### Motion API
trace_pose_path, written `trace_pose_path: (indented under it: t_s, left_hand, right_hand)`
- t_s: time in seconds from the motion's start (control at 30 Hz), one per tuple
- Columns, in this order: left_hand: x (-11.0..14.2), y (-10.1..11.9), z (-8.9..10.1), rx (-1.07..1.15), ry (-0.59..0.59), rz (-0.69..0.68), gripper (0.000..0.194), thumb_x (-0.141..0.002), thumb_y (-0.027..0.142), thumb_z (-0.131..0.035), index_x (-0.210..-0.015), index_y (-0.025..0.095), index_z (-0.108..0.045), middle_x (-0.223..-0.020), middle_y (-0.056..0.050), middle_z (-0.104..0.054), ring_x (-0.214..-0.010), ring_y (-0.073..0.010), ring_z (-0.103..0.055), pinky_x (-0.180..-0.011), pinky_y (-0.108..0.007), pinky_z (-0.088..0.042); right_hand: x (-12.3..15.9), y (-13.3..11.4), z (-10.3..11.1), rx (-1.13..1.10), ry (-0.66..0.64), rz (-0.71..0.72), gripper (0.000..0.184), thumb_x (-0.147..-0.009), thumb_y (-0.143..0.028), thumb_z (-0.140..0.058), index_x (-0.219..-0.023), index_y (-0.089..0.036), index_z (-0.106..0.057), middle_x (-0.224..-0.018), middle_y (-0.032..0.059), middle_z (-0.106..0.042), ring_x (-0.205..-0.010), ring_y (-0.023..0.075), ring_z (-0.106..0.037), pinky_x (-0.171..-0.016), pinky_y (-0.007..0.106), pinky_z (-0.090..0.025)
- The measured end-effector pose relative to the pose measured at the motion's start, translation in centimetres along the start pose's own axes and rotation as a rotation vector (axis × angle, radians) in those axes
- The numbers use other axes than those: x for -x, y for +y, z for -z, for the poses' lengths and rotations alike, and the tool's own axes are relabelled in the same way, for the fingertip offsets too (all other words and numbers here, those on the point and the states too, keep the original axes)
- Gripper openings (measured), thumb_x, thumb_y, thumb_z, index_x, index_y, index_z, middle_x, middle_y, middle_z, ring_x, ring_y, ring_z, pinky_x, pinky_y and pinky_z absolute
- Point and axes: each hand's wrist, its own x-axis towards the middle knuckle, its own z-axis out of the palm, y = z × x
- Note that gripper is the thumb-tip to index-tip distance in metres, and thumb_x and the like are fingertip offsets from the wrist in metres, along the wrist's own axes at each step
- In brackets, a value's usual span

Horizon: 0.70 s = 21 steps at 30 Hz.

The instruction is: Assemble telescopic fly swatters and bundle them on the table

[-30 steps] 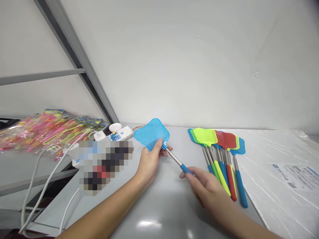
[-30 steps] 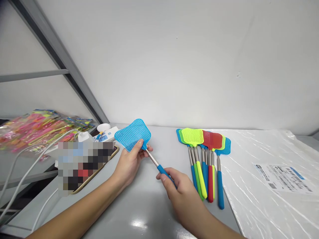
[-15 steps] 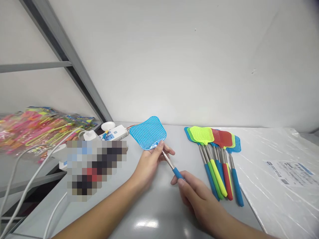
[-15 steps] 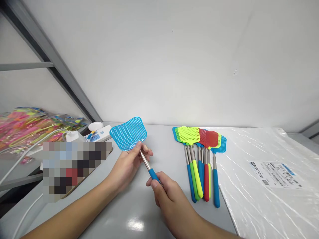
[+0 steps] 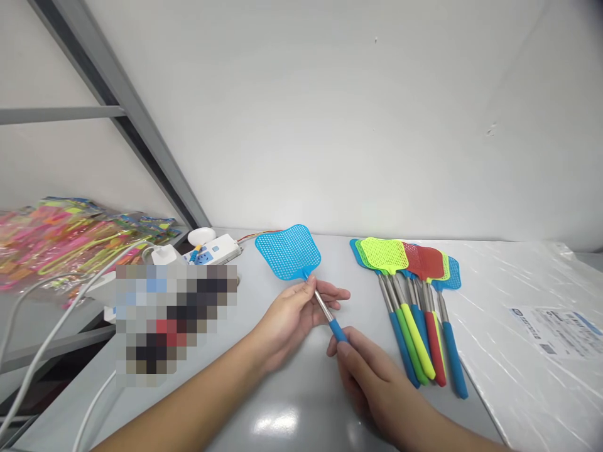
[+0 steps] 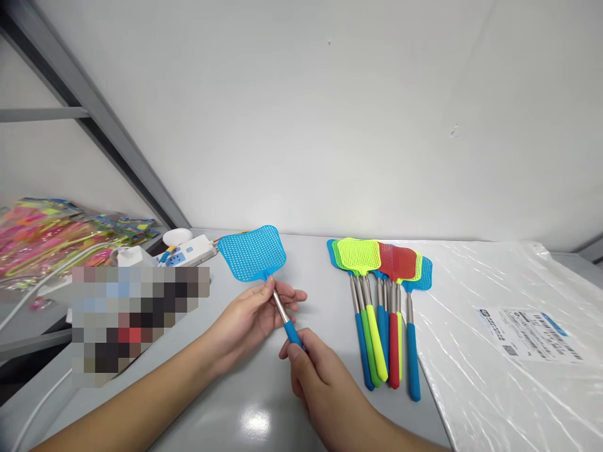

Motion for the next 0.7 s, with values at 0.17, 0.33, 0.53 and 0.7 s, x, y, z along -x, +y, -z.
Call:
trace_pose_path:
  t_s: [0.17, 0.33, 0.53, 0.7]
  left_hand:
    - [-0.1, 0.5, 0.2, -0.009, 0.065, -0.044, 0.032, -0.095, 0.039, -0.051, -0.084, 0.013, -0.067, -0.106, -0.014, -0.071, -0.086, -0.0177, -0.062, -0.080, -0.032, -0.049]
    - [0.1, 0.6, 0.1, -0.023, 0.060, -0.082, 0.031, -0.095, 0.038, -0.050, -0.083, 0.013, -0.064, -0.108, -0.016, -0.071, -0.085, -0.0177, -0.063, -0.081, -0.033, -0.049]
    - [-0.6, 2.4, 1.1, 0.076, 0.136, -0.187, 0.036, -0.097, 0.035, -0.046, -0.075, 0.014, -0.063, -0.098, -0.013, -0.072, -0.083, -0.0175, -0.064, -0.078, -0.032, -0.051]
    - [-1.3, 4.6, 2.6, 0.212, 0.256, -0.265, 0.038, -0.099, 0.035, -0.041, -0.079, 0.015, -0.066, -0.099, -0.009, -0.071, -0.074, -0.0140, -0.062, -0.071, -0.030, -0.052]
  right_hand:
    - [-0.2, 0.1, 0.0, 0.012, -0.011, -0.014, 0.032, -0.094, -0.054, -0.043, -0.091, -0.023, -0.048, -0.062, -0.0063, -0.038, -0.052, 0.0087, -0.028, -0.046, 0.023, -0.019]
    - [0.1, -1.4, -0.5, 0.105, -0.027, 0.053, 0.034, -0.095, -0.053, -0.040, -0.080, -0.022, -0.042, -0.060, -0.0069, -0.035, -0.055, 0.0097, -0.028, -0.051, 0.024, -0.024]
    - [0.5, -1.1, -0.8, 0.102, -0.019, 0.034, 0.039, -0.090, -0.059, -0.046, -0.077, -0.022, -0.040, -0.060, -0.0070, -0.034, -0.056, 0.0099, -0.028, -0.051, 0.024, -0.023]
    - [0.7, -0.3, -1.3, 0.005, -0.006, -0.028, 0.042, -0.083, -0.061, -0.054, -0.075, -0.021, -0.044, -0.056, -0.0079, -0.033, -0.051, 0.0081, -0.026, -0.049, 0.024, -0.021]
